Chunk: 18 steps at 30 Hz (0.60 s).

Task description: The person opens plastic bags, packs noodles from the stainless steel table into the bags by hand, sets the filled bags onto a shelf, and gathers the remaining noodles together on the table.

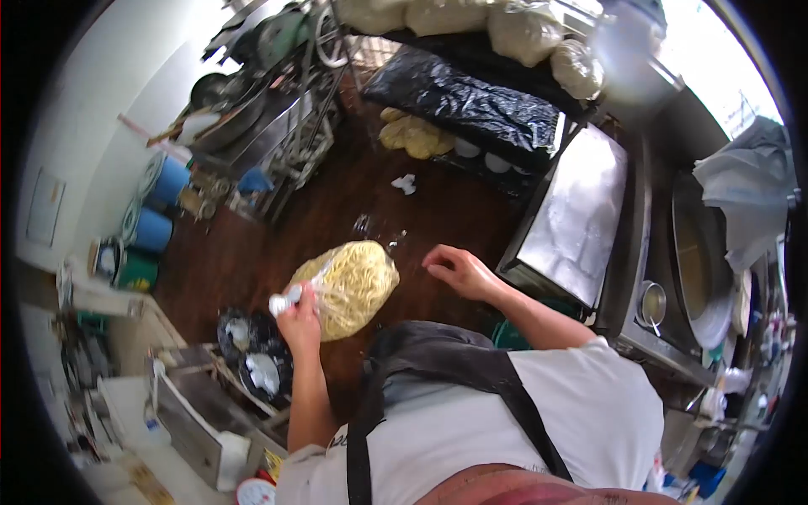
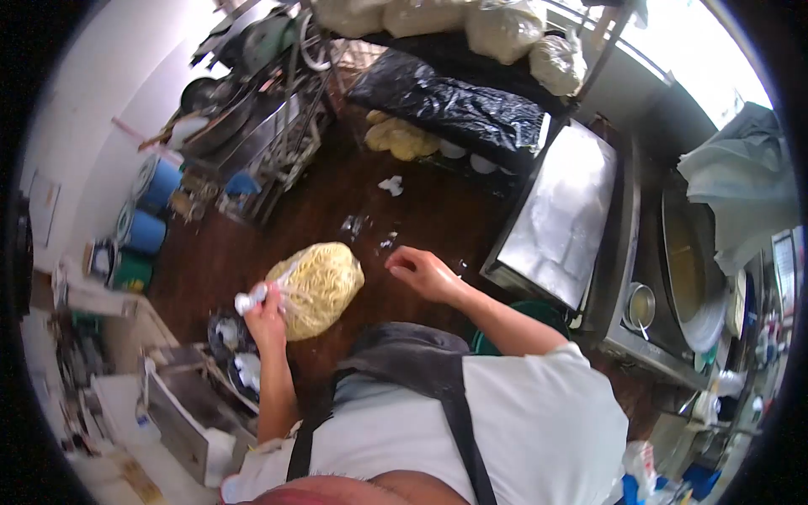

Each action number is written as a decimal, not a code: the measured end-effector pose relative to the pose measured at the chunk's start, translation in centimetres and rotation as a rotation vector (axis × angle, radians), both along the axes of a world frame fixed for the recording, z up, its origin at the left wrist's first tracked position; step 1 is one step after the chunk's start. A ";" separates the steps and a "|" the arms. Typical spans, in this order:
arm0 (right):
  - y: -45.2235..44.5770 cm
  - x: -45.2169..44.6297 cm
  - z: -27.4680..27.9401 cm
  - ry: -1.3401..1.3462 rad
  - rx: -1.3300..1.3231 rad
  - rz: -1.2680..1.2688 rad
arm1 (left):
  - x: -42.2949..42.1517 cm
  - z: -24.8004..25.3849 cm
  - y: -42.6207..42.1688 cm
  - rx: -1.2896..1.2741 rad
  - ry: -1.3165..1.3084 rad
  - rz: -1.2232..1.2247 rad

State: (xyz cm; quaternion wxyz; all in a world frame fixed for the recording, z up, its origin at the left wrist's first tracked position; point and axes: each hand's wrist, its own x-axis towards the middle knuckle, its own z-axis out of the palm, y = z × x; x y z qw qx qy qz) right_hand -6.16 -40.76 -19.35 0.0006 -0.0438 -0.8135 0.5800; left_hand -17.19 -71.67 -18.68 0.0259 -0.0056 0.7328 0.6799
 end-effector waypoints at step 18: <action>7.4 -12.9 1.1 -0.038 0.100 -1.076 | -55.8 17.6 55.5 0.372 0.419 -0.327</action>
